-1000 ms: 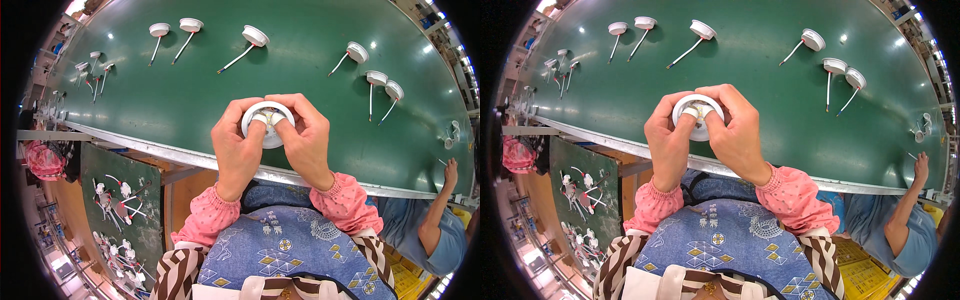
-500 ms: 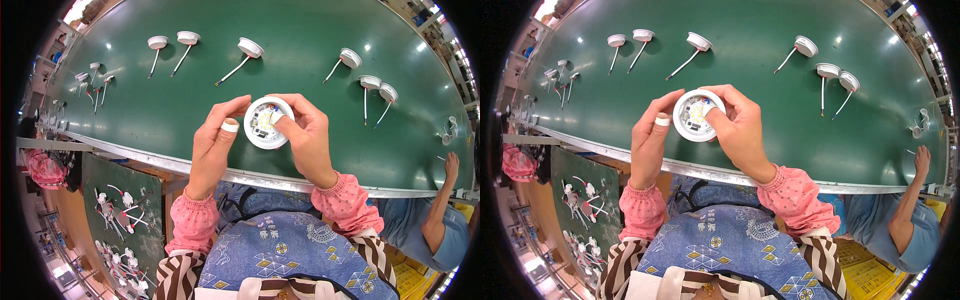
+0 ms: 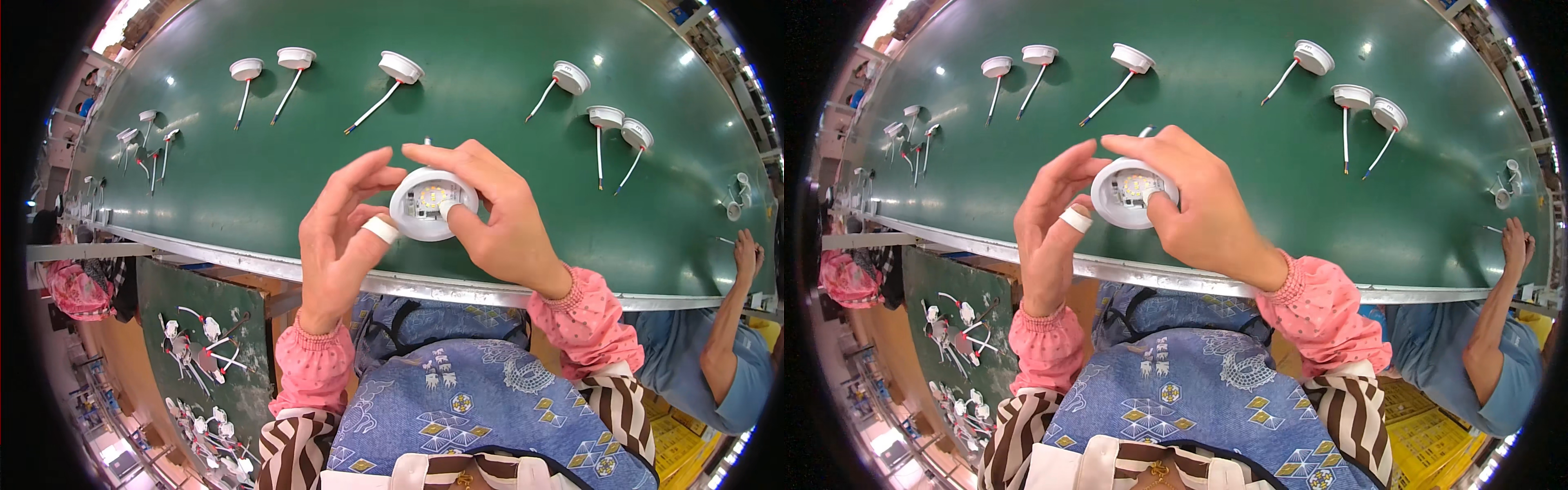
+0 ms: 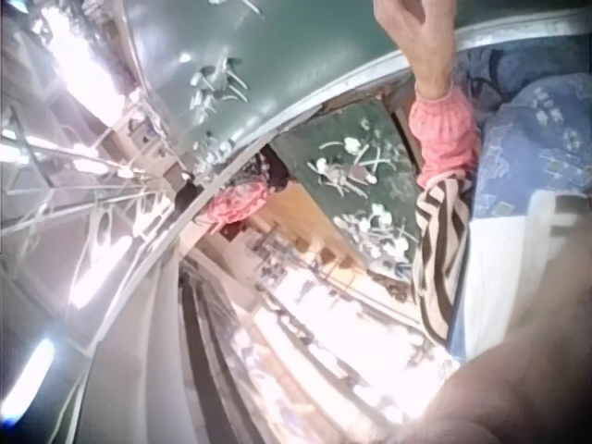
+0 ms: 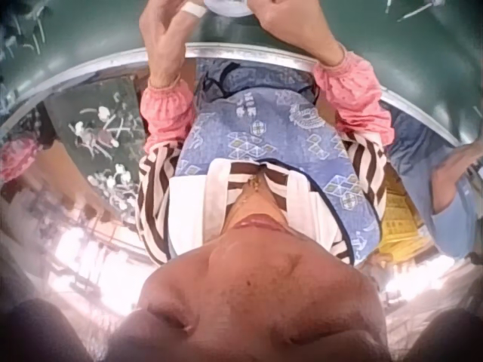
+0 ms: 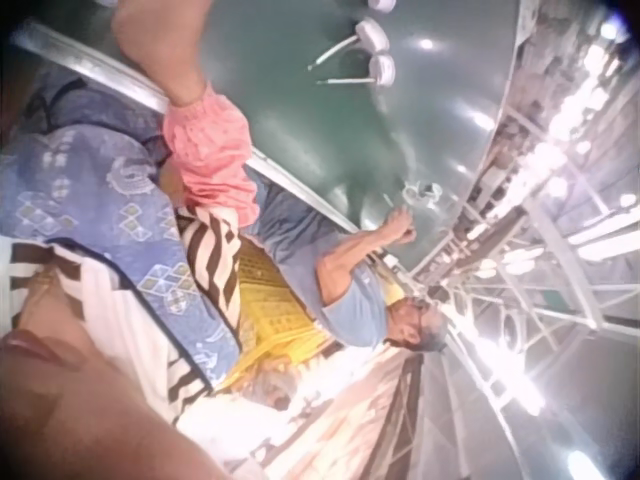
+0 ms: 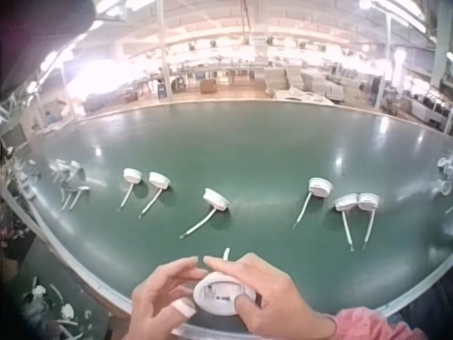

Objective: The person assembles light fixtures by threading wires through round plastic housings, pressing LED circuit boards into the housings by hand, and placing the assembled lights onto a conveyor belt.

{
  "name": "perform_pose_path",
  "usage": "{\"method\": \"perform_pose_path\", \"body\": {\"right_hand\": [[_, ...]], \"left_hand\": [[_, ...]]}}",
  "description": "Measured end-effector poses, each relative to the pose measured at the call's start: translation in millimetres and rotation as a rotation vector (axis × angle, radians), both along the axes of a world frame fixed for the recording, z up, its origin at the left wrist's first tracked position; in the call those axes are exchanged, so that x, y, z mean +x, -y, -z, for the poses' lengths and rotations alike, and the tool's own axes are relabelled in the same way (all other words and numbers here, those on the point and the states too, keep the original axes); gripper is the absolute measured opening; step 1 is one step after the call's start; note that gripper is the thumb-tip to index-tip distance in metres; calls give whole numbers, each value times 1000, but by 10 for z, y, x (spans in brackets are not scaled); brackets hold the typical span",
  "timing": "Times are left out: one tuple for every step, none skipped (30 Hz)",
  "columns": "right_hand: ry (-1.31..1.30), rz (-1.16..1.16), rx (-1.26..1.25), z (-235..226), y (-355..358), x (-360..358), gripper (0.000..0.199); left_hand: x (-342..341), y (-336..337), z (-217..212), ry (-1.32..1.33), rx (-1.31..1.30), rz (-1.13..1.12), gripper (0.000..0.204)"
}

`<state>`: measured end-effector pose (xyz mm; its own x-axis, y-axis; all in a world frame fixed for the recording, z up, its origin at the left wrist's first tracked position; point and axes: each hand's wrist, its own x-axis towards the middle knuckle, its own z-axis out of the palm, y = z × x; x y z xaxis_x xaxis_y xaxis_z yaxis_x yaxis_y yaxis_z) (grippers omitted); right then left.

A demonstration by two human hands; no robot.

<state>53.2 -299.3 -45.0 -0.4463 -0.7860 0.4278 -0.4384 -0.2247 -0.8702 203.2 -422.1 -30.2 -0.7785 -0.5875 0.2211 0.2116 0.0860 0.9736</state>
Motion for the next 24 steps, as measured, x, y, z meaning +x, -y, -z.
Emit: {"method": "perform_pose_path", "body": {"right_hand": [[-199,-26,-13,-34,7,-5,67],[-246,-35,-23,-54,17,10,70],[-247,-41,-24,-83,29,5,70],[-240,-16,-23,-111,39,0,71],[-233,10,-22,-126,50,-6,72],[-189,54,-29,-96,56,2,68],[-190,50,-29,-53,62,35,68],[-79,90,-19,5,74,92,61],[31,138,-6,79,91,150,55],[282,123,-29,165,120,231,41],[282,126,-26,194,138,269,41],[360,138,-61,213,163,300,35],[437,149,-97,225,183,328,29],[438,151,-95,234,210,352,29],[423,165,-122,245,248,354,24],[409,179,-149,254,273,350,20],[409,179,-147,262,282,342,20],[354,173,-154,270,289,334,19],[299,168,-161,277,296,330,18],[301,166,-158,278,309,334,18],[306,168,-166,277,318,349,17],[311,171,-174,275,325,361,17],[314,173,-170,270,326,366,17],[329,177,-162,256,326,377,16]], "left_hand": [[7,14,-33,9,-29,59,55],[-5,14,36,78,-93,50,55],[-26,8,80,77,-92,43,55],[-48,-4,114,120,-113,5,54],[-72,-23,130,161,-134,-32,53],[-90,-57,131,116,-94,-82,45],[-110,-89,163,115,-94,-86,45],[-130,-118,214,39,-57,-196,40],[-156,-143,257,-39,-17,-299,35],[-161,-194,228,-21,2,-334,30],[-174,-242,234,-20,6,-331,30],[-187,-273,245,-33,46,-344,30],[-188,-288,250,-46,85,-357,30],[-187,-281,239,-44,87,-356,30],[-206,-260,223,-52,48,-370,28],[-219,-242,216,-59,8,-384,26],[-224,-229,223,-58,9,-384,26],[-224,-220,230,-61,14,-380,22],[-222,-215,237,-63,19,-377,19],[-221,-214,234,-60,21,-379,19],[-217,-221,226,-54,11,-405,15],[-216,-225,225,-47,2,-431,12],[-217,-222,234,-42,5,-429,12],[-214,-220,240,-24,-27,-448,11]]}}
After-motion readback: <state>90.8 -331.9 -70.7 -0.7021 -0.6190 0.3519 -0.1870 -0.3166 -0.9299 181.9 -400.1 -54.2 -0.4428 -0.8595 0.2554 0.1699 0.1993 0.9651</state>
